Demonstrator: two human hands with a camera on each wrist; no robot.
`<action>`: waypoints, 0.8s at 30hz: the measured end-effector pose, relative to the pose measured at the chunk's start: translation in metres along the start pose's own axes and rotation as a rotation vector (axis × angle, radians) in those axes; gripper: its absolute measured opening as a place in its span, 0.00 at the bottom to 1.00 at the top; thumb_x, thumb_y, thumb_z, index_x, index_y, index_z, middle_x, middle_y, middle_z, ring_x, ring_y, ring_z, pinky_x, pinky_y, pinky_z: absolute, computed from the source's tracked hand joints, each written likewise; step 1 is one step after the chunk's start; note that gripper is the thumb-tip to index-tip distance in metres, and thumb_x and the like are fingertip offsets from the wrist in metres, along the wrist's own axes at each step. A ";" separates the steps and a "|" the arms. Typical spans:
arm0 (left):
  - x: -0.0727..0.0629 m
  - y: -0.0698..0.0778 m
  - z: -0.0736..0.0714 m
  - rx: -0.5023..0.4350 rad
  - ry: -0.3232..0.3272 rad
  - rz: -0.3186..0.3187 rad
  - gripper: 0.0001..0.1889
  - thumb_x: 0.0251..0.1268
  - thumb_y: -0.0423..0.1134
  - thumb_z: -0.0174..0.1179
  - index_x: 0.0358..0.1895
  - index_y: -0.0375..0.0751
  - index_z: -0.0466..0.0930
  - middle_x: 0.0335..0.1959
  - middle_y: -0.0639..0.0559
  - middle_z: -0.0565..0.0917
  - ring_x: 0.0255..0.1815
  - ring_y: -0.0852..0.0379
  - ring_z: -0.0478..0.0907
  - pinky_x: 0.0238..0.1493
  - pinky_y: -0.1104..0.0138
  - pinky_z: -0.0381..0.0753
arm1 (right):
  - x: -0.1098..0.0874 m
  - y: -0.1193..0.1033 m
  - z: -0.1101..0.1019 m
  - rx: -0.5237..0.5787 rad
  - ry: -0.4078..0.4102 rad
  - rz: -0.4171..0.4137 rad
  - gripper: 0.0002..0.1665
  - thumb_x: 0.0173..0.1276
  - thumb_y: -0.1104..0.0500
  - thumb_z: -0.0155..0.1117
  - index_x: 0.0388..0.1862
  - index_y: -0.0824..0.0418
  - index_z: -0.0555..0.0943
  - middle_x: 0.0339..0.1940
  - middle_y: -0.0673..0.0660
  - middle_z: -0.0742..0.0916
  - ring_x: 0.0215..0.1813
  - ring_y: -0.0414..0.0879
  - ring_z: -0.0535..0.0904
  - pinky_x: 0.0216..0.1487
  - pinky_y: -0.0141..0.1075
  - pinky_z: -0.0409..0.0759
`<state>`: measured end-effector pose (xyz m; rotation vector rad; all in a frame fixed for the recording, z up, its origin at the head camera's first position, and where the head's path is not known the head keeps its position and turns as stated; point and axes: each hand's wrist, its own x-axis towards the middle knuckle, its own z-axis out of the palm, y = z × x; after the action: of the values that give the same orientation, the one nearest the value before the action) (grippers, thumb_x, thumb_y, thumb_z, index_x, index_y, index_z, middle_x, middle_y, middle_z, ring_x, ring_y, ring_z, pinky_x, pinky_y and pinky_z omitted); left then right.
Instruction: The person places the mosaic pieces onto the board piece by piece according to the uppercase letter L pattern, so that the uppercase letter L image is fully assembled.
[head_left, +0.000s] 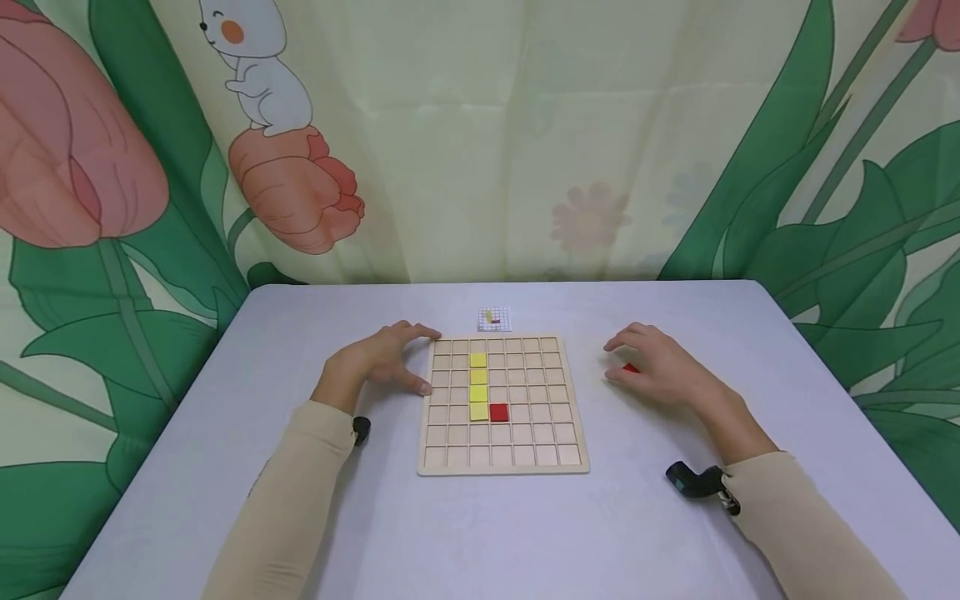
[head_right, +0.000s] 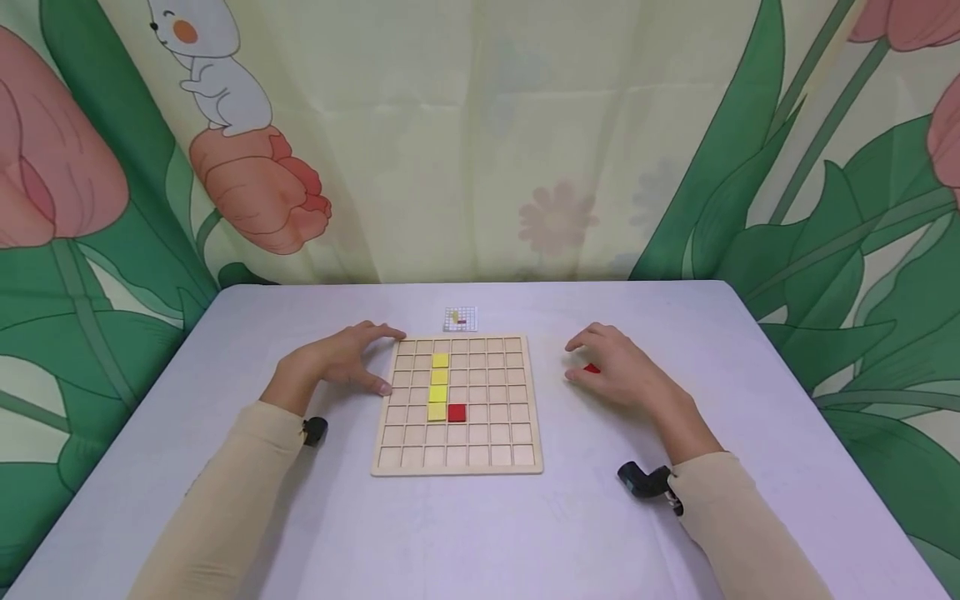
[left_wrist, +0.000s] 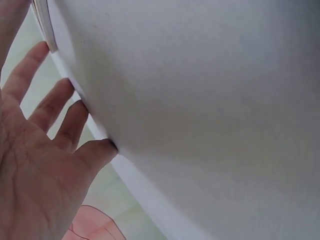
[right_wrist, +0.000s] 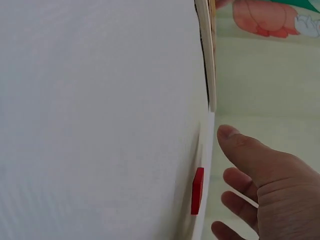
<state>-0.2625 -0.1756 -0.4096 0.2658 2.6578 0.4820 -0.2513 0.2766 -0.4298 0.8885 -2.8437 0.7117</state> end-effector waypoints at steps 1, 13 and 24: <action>0.000 0.000 0.000 -0.001 -0.001 0.001 0.54 0.40 0.62 0.83 0.76 0.71 0.65 0.81 0.46 0.58 0.79 0.40 0.56 0.71 0.34 0.64 | -0.002 0.002 -0.001 0.010 -0.001 0.012 0.21 0.65 0.57 0.76 0.54 0.62 0.84 0.52 0.58 0.84 0.60 0.58 0.77 0.64 0.56 0.73; 0.001 0.000 0.000 0.018 0.005 -0.003 0.53 0.41 0.62 0.82 0.77 0.71 0.64 0.81 0.46 0.57 0.80 0.40 0.55 0.71 0.34 0.63 | -0.008 0.013 -0.007 0.068 0.004 0.113 0.34 0.65 0.51 0.76 0.63 0.68 0.76 0.59 0.65 0.82 0.65 0.63 0.75 0.67 0.59 0.69; 0.001 0.000 0.004 0.040 0.004 0.000 0.53 0.43 0.63 0.81 0.77 0.72 0.62 0.82 0.47 0.57 0.81 0.39 0.54 0.71 0.34 0.64 | -0.014 0.020 -0.005 0.070 -0.004 0.209 0.39 0.62 0.45 0.78 0.60 0.69 0.74 0.57 0.66 0.81 0.60 0.63 0.77 0.65 0.58 0.72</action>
<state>-0.2623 -0.1743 -0.4133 0.2766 2.6739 0.4294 -0.2510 0.3009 -0.4360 0.6060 -2.9613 0.8367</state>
